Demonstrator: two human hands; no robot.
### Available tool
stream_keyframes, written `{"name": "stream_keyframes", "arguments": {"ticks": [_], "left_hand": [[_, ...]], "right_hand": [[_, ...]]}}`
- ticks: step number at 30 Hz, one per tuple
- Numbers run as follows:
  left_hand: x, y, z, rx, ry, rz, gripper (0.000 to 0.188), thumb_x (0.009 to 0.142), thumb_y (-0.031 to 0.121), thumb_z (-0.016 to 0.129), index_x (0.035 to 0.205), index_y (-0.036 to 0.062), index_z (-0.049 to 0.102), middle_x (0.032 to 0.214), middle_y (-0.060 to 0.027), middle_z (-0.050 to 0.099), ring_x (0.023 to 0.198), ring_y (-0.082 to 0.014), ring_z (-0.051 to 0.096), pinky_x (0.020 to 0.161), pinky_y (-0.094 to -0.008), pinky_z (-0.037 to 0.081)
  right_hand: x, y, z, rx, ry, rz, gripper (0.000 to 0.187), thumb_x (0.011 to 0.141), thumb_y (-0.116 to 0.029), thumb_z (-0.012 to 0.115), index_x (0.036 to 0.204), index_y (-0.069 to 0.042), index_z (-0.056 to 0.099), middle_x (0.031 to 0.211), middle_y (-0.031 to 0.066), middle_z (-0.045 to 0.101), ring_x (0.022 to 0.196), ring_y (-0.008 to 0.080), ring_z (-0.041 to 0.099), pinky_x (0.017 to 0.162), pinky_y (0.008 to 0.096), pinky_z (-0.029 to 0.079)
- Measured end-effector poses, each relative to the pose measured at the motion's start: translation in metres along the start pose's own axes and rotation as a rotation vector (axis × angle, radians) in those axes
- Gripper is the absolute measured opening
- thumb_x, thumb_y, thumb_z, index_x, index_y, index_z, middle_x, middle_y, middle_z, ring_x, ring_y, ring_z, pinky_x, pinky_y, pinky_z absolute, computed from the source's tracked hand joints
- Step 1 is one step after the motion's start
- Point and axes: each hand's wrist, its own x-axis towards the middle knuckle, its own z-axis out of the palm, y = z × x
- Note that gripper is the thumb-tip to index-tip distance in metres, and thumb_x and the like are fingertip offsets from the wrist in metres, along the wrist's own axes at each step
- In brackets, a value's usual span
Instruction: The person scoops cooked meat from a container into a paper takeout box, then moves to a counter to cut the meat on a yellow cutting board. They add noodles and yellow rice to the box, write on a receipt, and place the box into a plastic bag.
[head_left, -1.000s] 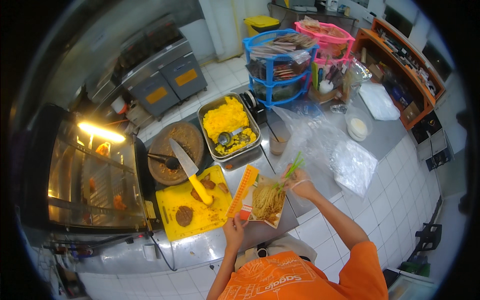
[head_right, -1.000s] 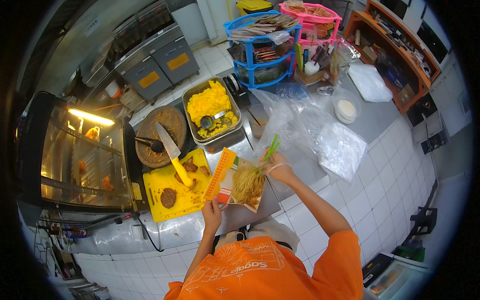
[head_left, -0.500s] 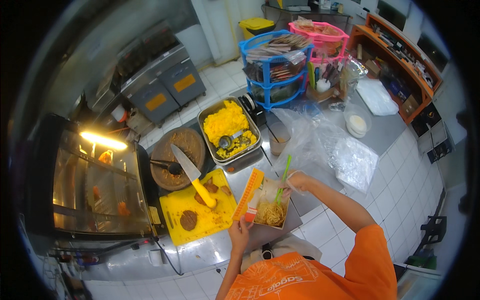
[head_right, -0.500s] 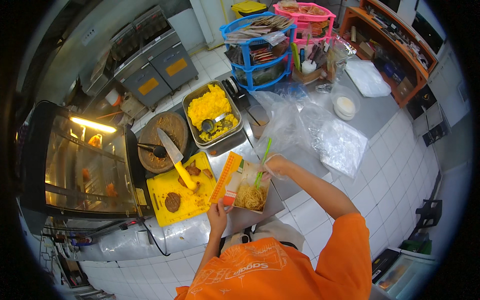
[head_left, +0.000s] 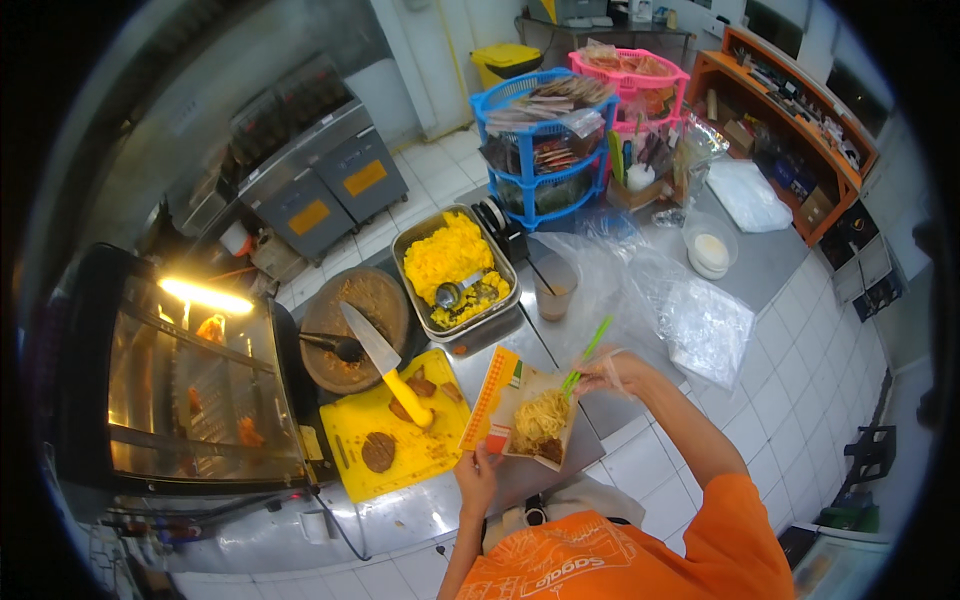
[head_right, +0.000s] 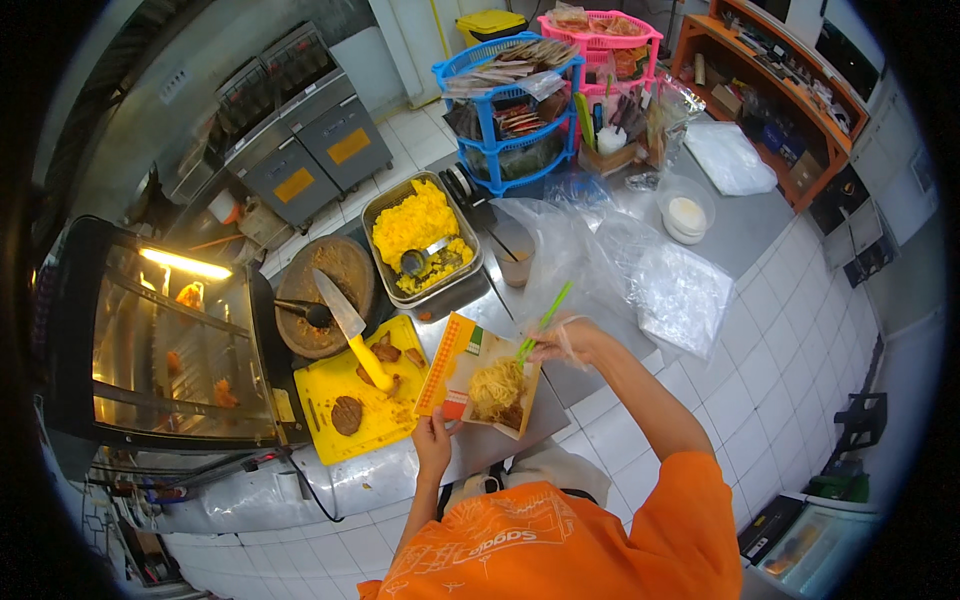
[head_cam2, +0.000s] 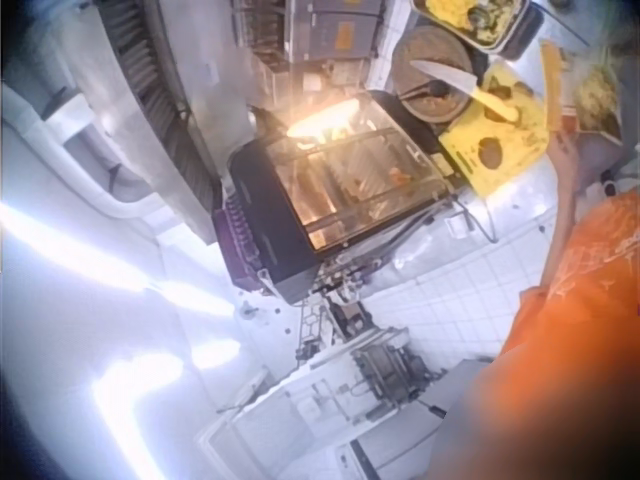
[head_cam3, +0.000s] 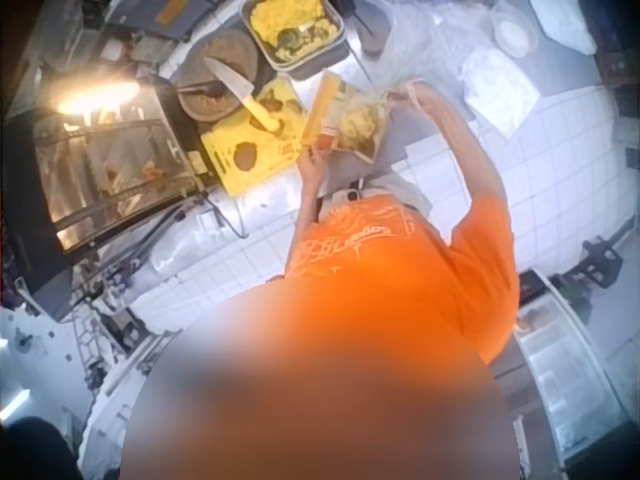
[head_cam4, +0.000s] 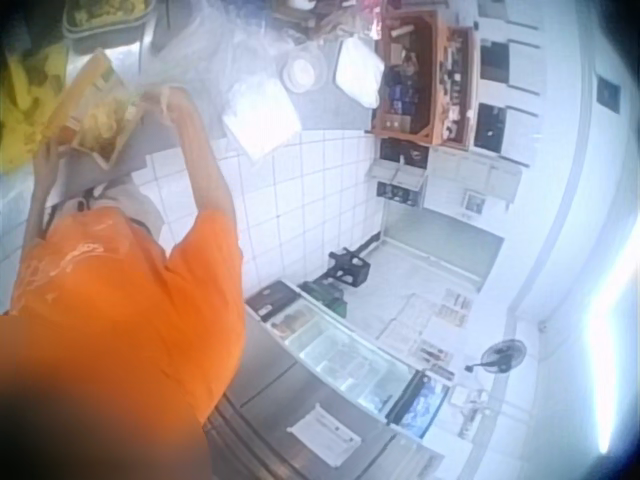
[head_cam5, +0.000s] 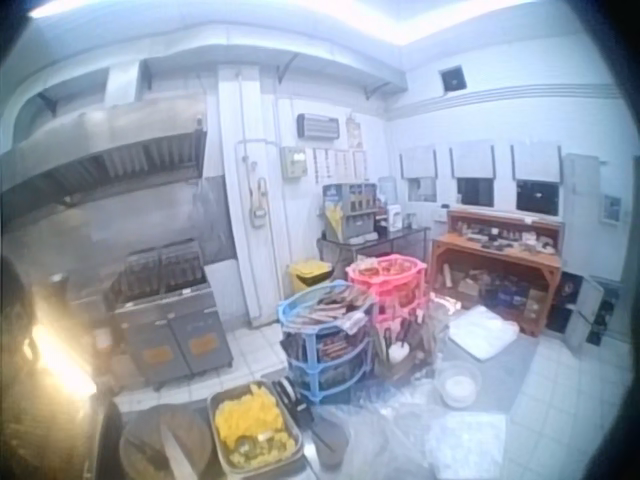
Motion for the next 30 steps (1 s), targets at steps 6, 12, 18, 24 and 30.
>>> {"name": "stream_keyframes", "arguments": {"ticks": [6, 12, 18, 24, 30], "left_hand": [[0.000, 0.002, 0.002, -0.009, -0.017, -0.013, 0.030, 0.101, 0.017, 0.048, 0.111, -0.0090, 0.058, 0.096, -0.0135, 0.065, 0.085, -0.0182, 0.067, 0.072, -0.0328, 0.060], [-0.001, 0.003, 0.005, 0.091, -0.033, 0.030, 0.028, 0.101, 0.015, 0.048, 0.105, -0.0109, 0.058, 0.096, -0.0129, 0.065, 0.084, -0.0154, 0.064, 0.071, -0.0343, 0.061], [-0.002, 0.008, 0.008, 0.061, 0.010, 0.026, 0.027, 0.100, 0.014, 0.050, 0.104, -0.0109, 0.060, 0.091, -0.0140, 0.066, 0.081, -0.0143, 0.065, 0.069, -0.0309, 0.060], [-0.001, 0.010, 0.008, 0.098, 0.020, 0.067, 0.029, 0.100, 0.014, 0.050, 0.100, -0.0125, 0.060, 0.089, -0.0150, 0.066, 0.079, -0.0153, 0.066, 0.069, -0.0312, 0.061], [-0.002, 0.006, 0.008, 0.113, 0.041, 0.056, 0.028, 0.100, 0.014, 0.050, 0.102, -0.0120, 0.061, 0.089, -0.0150, 0.066, 0.079, -0.0168, 0.067, 0.069, -0.0313, 0.061]], "right_hand": [[-0.050, 0.008, 0.064, -0.604, 0.308, -0.645, 0.019, 0.085, -0.004, 0.063, 0.104, -0.003, 0.059, 0.089, 0.0129, 0.067, 0.079, 0.0301, 0.067, 0.069, 0.0369, 0.057], [-0.039, 0.040, 0.069, -1.429, 0.427, -0.641, 0.021, 0.084, -0.012, 0.054, 0.102, -0.003, 0.061, 0.093, 0.0186, 0.066, 0.082, 0.0381, 0.065, 0.075, 0.0419, 0.052], [-0.023, 0.084, 0.062, -1.378, 0.373, -0.621, 0.021, 0.083, -0.018, 0.055, 0.095, -0.004, 0.065, 0.099, 0.0177, 0.065, 0.092, 0.0346, 0.064, 0.078, 0.0441, 0.052], [-0.018, 0.075, 0.066, -1.142, 0.371, -0.910, 0.019, 0.079, -0.009, 0.059, 0.098, -0.011, 0.063, 0.098, 0.0147, 0.064, 0.088, 0.0349, 0.064, 0.075, 0.0452, 0.052], [-0.055, 0.043, 0.047, -1.139, 0.378, -0.607, 0.025, 0.079, -0.005, 0.058, 0.102, -0.014, 0.062, 0.098, 0.0132, 0.064, 0.086, 0.0352, 0.063, 0.074, 0.0423, 0.053]]}}
